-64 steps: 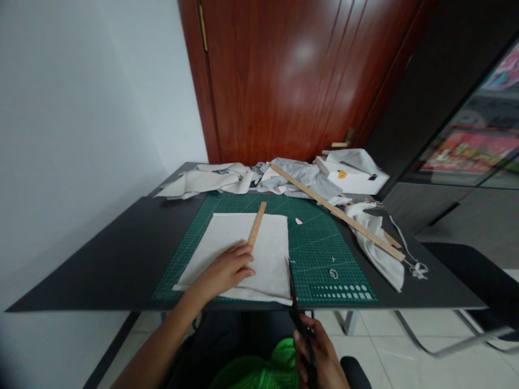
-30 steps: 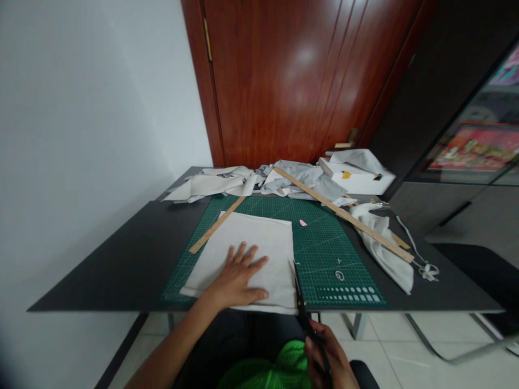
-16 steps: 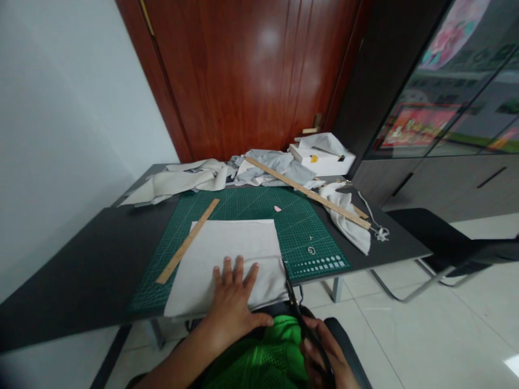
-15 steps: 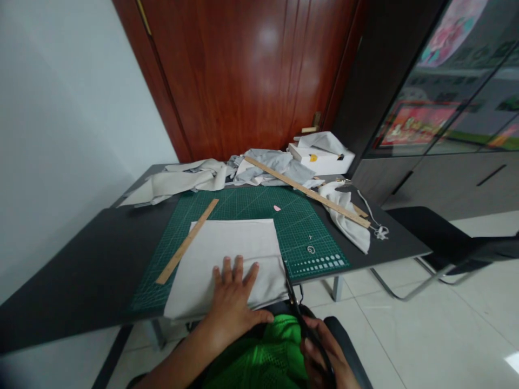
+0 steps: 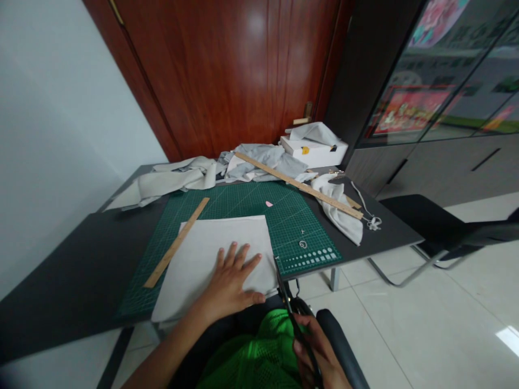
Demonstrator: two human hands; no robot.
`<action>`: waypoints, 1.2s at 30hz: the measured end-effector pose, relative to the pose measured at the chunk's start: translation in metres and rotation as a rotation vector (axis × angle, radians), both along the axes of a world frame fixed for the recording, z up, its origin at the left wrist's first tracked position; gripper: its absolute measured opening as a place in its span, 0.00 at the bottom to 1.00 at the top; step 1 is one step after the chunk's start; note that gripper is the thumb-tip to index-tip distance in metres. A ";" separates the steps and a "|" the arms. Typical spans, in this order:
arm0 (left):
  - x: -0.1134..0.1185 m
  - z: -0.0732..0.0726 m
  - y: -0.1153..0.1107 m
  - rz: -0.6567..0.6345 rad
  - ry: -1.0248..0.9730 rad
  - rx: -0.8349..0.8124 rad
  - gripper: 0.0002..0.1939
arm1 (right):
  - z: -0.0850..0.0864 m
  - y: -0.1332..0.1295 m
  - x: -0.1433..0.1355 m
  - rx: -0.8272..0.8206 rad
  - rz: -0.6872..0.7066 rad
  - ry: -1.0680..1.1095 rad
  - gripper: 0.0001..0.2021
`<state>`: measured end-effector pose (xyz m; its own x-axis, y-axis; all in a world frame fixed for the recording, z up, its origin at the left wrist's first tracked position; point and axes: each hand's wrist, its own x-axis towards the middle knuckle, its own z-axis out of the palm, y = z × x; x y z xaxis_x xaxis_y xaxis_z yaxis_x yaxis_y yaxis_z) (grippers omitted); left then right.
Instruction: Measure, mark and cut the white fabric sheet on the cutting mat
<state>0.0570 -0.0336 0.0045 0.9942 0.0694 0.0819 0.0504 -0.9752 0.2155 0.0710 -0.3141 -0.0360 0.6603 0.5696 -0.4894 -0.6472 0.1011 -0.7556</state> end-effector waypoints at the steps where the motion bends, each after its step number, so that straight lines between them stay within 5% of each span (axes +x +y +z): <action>1: 0.002 0.003 0.000 0.010 0.015 -0.007 0.48 | 0.001 0.002 0.001 -0.003 0.003 0.002 0.31; 5: 0.017 0.011 0.003 0.045 -0.026 -0.010 0.38 | 0.010 0.016 0.010 -0.048 0.004 -0.049 0.33; 13: 0.030 -0.002 0.011 0.037 -0.051 0.002 0.52 | 0.027 0.040 0.022 -0.054 0.000 -0.134 0.31; 22: 0.013 -0.004 -0.005 0.035 -0.031 -0.032 0.61 | 0.028 0.023 0.002 -0.141 0.023 -0.112 0.32; 36: 0.009 -0.006 -0.010 0.046 -0.040 0.026 0.63 | 0.040 0.024 0.003 -0.177 0.059 -0.129 0.32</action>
